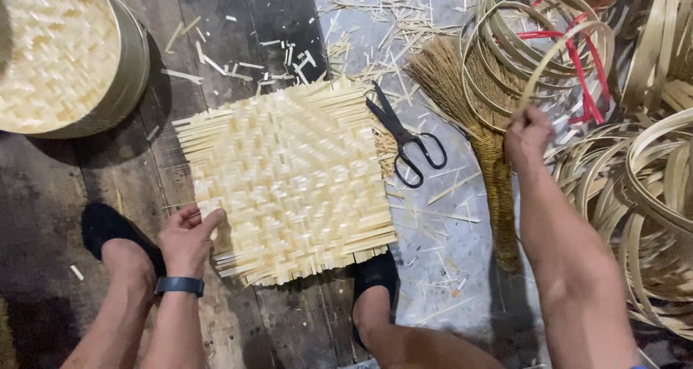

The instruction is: The person places a circular bamboo frame over a woven bamboo mat, presses it down, and uses scissors to trim the excess bamboo strips around the edge. The person repeats this process multiple times, stacking finished baskets aside.

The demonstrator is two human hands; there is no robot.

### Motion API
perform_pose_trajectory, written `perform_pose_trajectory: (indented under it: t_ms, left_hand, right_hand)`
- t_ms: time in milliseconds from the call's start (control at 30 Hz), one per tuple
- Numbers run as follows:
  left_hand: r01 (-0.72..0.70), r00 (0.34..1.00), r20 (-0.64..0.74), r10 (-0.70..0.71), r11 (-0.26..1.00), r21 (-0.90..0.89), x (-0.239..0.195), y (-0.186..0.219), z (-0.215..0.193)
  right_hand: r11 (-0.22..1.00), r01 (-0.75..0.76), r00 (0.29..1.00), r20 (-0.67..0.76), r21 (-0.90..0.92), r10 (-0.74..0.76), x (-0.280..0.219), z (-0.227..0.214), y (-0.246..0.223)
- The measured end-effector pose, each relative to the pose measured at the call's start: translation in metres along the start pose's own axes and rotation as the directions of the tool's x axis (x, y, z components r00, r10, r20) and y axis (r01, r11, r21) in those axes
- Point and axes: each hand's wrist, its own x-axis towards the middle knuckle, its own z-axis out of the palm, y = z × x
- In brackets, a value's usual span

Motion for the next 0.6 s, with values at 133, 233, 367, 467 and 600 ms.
perform_pose_trajectory:
  t_ms: [133,233,367,467,600]
  left_hand:
    - [-0.338,0.892,-0.119,0.437,0.817,0.467,-0.016,0.023,0.000]
    - [-0.423,0.768,-0.173,0.617,0.690,0.587,-0.048,0.070,0.004]
    - [-0.261,0.949,0.097,0.301,0.919,-0.295,-0.052,0.135,0.010]
    - [0.358,0.870,0.493,0.010,0.674,-0.646,-0.090,0.216,0.014]
    - [0.273,0.846,0.460,0.268,0.524,-0.807,-0.033,0.140,0.020]
  right_hand:
    - [0.972,0.075,0.997,0.032,-0.222,-0.070,-0.023,-0.026,-0.102]
    - [0.758,0.527,0.846,0.318,-0.383,-0.428,-0.061,-0.050,-0.189]
    - [0.411,0.895,0.410,0.691,-0.176,-0.595,-0.120,-0.065,-0.299]
    - [0.165,0.985,0.033,0.861,0.060,-0.507,-0.159,-0.068,-0.365]
    - [0.133,0.972,-0.092,0.829,0.196,-0.552,-0.159,-0.063,-0.384]
